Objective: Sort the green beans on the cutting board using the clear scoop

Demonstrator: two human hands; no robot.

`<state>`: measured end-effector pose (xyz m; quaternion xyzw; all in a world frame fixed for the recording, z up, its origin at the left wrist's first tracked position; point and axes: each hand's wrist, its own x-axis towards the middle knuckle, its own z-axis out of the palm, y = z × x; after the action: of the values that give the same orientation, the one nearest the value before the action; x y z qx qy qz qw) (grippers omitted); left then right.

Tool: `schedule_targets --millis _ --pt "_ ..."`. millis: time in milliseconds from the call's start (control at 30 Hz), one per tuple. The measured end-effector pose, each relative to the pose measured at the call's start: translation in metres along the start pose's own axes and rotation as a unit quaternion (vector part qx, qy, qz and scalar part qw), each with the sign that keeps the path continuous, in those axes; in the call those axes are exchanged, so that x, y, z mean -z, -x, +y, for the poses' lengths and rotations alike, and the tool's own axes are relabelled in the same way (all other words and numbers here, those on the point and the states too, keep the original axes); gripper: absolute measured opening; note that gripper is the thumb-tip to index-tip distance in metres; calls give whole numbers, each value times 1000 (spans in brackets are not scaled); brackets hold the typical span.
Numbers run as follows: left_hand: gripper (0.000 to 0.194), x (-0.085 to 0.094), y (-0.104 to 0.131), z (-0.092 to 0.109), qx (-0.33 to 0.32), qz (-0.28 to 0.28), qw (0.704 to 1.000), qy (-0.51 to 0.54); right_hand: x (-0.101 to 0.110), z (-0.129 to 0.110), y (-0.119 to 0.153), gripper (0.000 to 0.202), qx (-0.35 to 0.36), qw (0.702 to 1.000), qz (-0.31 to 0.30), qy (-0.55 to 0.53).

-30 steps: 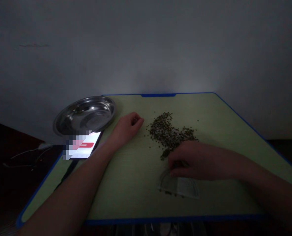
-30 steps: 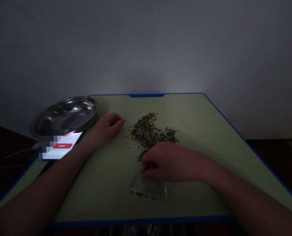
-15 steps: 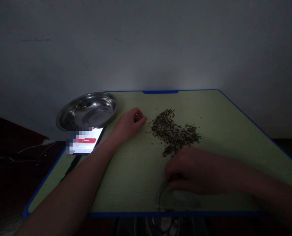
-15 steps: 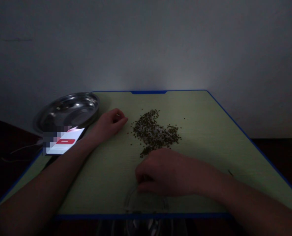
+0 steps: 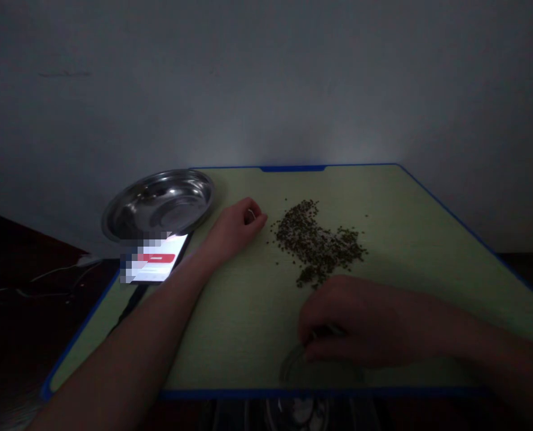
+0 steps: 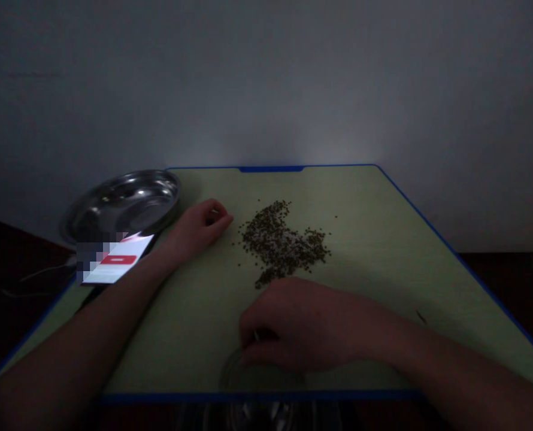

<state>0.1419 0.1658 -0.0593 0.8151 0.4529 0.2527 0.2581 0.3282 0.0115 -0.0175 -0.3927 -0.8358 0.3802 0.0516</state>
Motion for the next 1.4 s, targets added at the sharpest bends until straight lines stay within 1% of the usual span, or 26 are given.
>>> schedule_targets --millis 133,200,333,500,567,700,900,1033,1167,1267,1400 --pt "17 -1 -1 -2 -1 1 1000 0 2 1 2 15 -3 1000 6 -6" --pt "18 -1 -1 -2 -3 0 1000 4 5 4 3 17 -4 1000 20 -10" --pt "17 0 0 0 0 0 1000 0 20 17 4 21 -14 997 77 -23" --pt "17 1 0 -1 4 -11 1000 -2 42 40 9 31 -63 984 162 -29" --pt "17 0 0 -3 0 -14 1000 -4 47 49 11 33 -81 985 154 -19" --pt "16 0 -1 -6 -4 -16 1000 -10 53 63 16 34 -101 991 92 -15" --pt "16 0 -1 -6 -3 -25 1000 -4 61 75 24 37 -117 991 61 -25" --pt "16 0 -1 -7 -9 -22 1000 -4 64 83 26 37 -121 990 62 -35" --pt "15 0 -1 -7 -8 -26 1000 -1 63 87 23 37 -127 990 63 -25" --pt "15 0 -1 -6 -8 -26 1000 -5 59 84 20 35 -127 989 70 -21" --pt "15 1 0 -4 -9 -25 1000 -11 55 73 17 33 -123 990 74 -11"
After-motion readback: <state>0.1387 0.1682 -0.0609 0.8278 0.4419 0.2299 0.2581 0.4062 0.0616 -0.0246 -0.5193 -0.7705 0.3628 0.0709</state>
